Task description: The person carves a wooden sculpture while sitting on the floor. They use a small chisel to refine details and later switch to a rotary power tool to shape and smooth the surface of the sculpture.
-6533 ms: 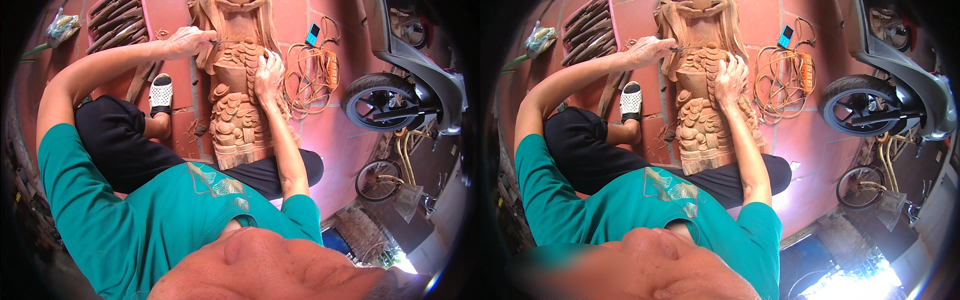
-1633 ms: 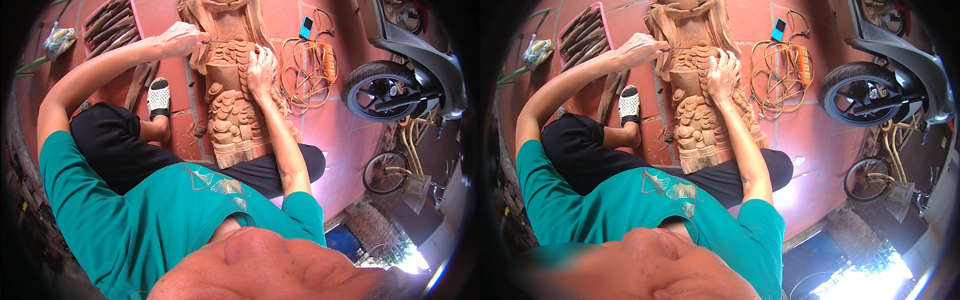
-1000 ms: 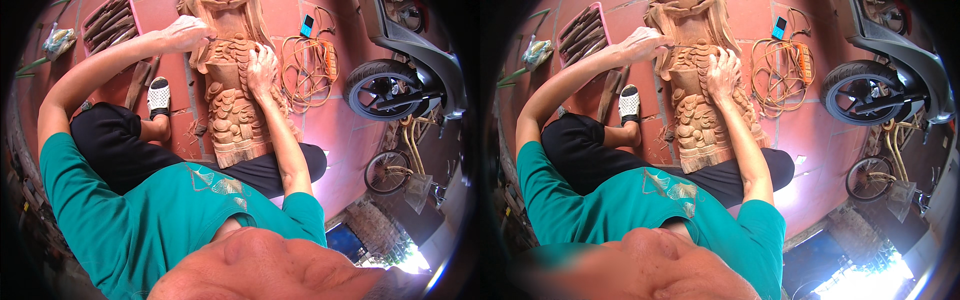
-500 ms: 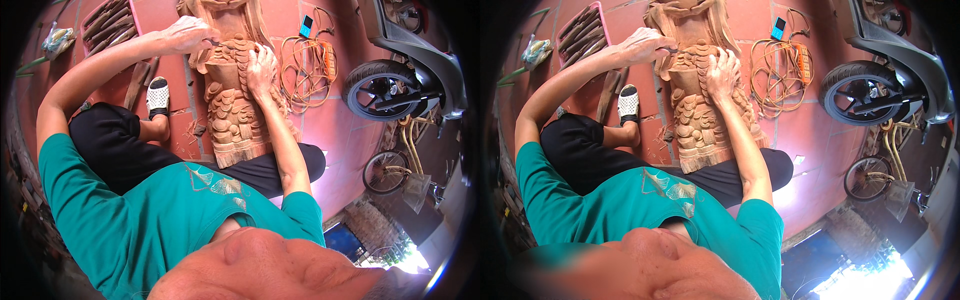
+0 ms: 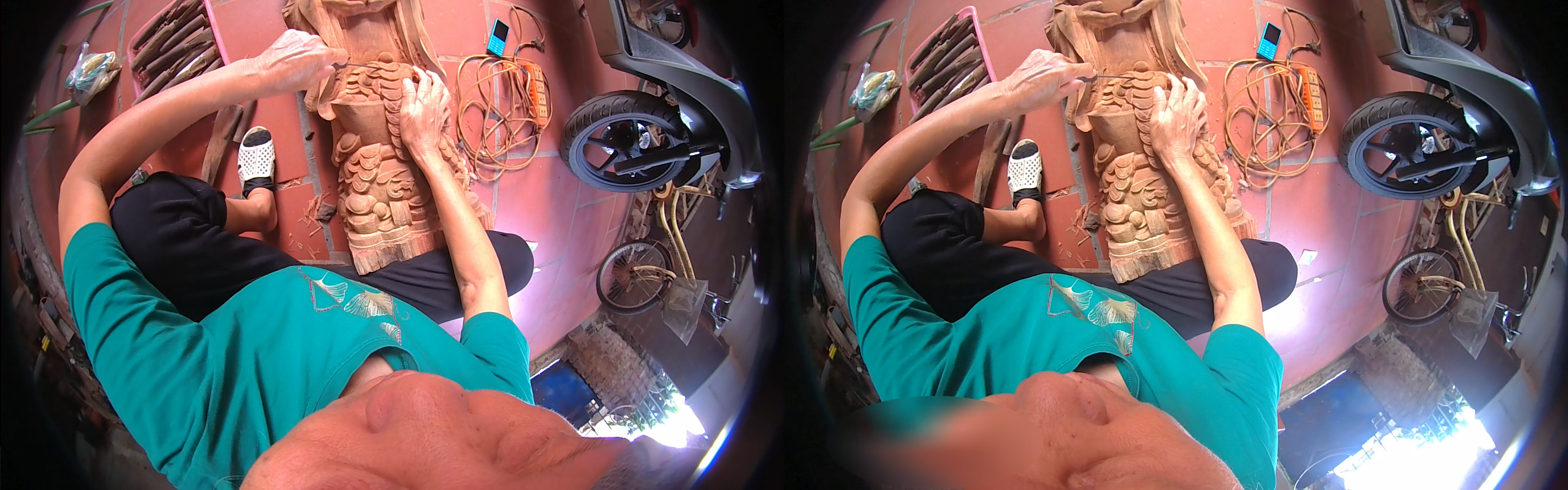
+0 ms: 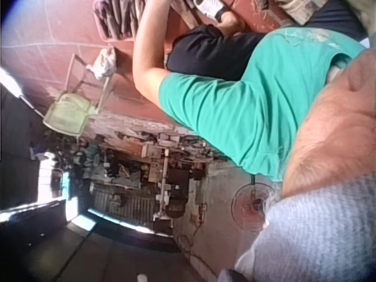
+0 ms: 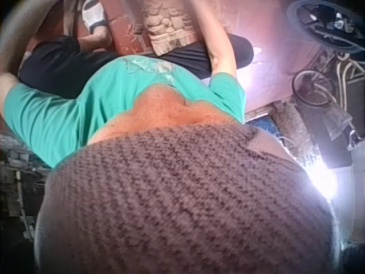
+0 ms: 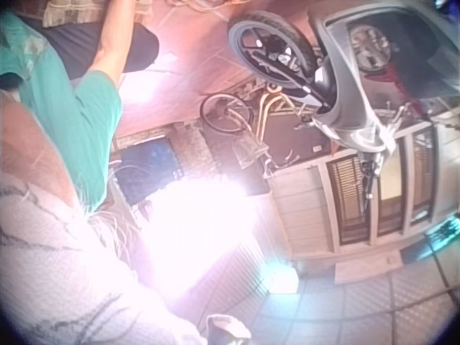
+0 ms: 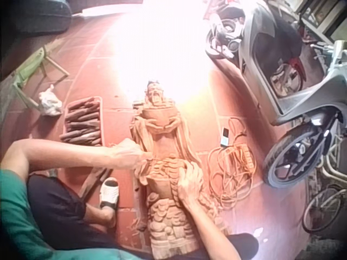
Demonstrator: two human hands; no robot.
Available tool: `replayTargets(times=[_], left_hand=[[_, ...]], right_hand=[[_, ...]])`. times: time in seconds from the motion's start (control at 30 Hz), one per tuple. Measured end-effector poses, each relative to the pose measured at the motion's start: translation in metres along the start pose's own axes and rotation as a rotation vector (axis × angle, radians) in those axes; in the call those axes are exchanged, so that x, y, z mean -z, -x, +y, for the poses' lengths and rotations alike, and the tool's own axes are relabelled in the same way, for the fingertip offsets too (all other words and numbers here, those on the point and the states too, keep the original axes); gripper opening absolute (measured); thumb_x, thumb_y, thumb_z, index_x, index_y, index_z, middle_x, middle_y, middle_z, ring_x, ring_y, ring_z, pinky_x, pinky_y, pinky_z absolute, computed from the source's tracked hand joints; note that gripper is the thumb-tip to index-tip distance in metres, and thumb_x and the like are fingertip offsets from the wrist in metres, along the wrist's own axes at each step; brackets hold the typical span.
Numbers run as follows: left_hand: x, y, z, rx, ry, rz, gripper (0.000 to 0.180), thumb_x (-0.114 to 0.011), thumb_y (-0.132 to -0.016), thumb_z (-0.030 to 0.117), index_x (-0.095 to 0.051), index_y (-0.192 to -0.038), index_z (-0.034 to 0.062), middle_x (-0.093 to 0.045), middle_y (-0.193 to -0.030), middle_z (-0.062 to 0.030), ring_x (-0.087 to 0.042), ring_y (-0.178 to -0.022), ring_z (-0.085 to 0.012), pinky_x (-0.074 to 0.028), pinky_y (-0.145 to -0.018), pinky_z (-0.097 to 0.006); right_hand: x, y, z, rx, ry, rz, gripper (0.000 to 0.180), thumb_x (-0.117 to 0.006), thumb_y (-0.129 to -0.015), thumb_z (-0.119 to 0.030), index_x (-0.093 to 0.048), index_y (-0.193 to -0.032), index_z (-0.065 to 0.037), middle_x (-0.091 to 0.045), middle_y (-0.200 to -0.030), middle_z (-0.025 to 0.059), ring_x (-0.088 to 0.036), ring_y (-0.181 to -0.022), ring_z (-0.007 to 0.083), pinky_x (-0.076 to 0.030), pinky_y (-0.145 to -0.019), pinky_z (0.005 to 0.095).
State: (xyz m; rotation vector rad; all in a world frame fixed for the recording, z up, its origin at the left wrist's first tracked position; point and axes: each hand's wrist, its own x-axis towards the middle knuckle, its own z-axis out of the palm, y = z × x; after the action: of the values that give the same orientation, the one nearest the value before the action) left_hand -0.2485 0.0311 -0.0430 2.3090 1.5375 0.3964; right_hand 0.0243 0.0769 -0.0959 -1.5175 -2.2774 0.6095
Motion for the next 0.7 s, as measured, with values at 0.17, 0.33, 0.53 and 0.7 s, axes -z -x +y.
replayTargets(times=[0.17,0.33,0.53,0.7], left_hand=[[-0.002,-0.001,-0.001,-0.071,0.003,0.047,0.017,-0.064,-0.086,0.014,-0.063,-0.101,0.0050,-0.064,-0.070,-0.0191,-0.066,-0.068,-0.0376,-0.050,-0.059,-0.046],[-0.003,-0.006,0.000,-0.132,-0.012,0.124,0.018,-0.061,-0.087,0.013,-0.063,-0.103,0.0047,-0.063,-0.066,-0.0178,-0.066,-0.066,-0.0345,-0.050,-0.055,-0.044],[-0.001,-0.021,0.011,-0.149,-0.184,-0.084,0.038,-0.061,-0.085,0.015,-0.061,-0.122,0.0049,-0.061,-0.071,-0.0150,-0.067,-0.067,-0.0312,-0.049,-0.055,-0.040],[0.001,-0.018,0.017,-0.181,-0.258,-0.131,0.043,-0.060,-0.085,0.014,-0.056,-0.127,0.0046,-0.060,-0.074,-0.0152,-0.067,-0.066,-0.0312,-0.049,-0.055,-0.039]], right_hand=[[0.001,0.000,-0.001,-0.004,0.009,0.001,0.045,-0.046,-0.102,-0.038,-0.049,-0.136,-0.010,-0.042,-0.141,0.0168,-0.035,-0.133,0.0379,-0.027,-0.109,0.0556],[0.001,0.000,-0.003,-0.002,0.014,-0.002,0.045,-0.045,-0.102,-0.038,-0.049,-0.136,-0.010,-0.042,-0.141,0.0172,-0.035,-0.133,0.0380,-0.027,-0.109,0.0557],[0.002,-0.001,-0.005,-0.005,0.008,-0.012,0.046,-0.045,-0.102,-0.038,-0.049,-0.137,-0.009,-0.042,-0.141,0.0175,-0.035,-0.133,0.0381,-0.027,-0.109,0.0557],[0.001,0.000,0.000,0.002,0.012,0.005,0.045,-0.045,-0.102,-0.039,-0.050,-0.136,-0.010,-0.042,-0.141,0.0170,-0.036,-0.133,0.0380,-0.028,-0.109,0.0558]])
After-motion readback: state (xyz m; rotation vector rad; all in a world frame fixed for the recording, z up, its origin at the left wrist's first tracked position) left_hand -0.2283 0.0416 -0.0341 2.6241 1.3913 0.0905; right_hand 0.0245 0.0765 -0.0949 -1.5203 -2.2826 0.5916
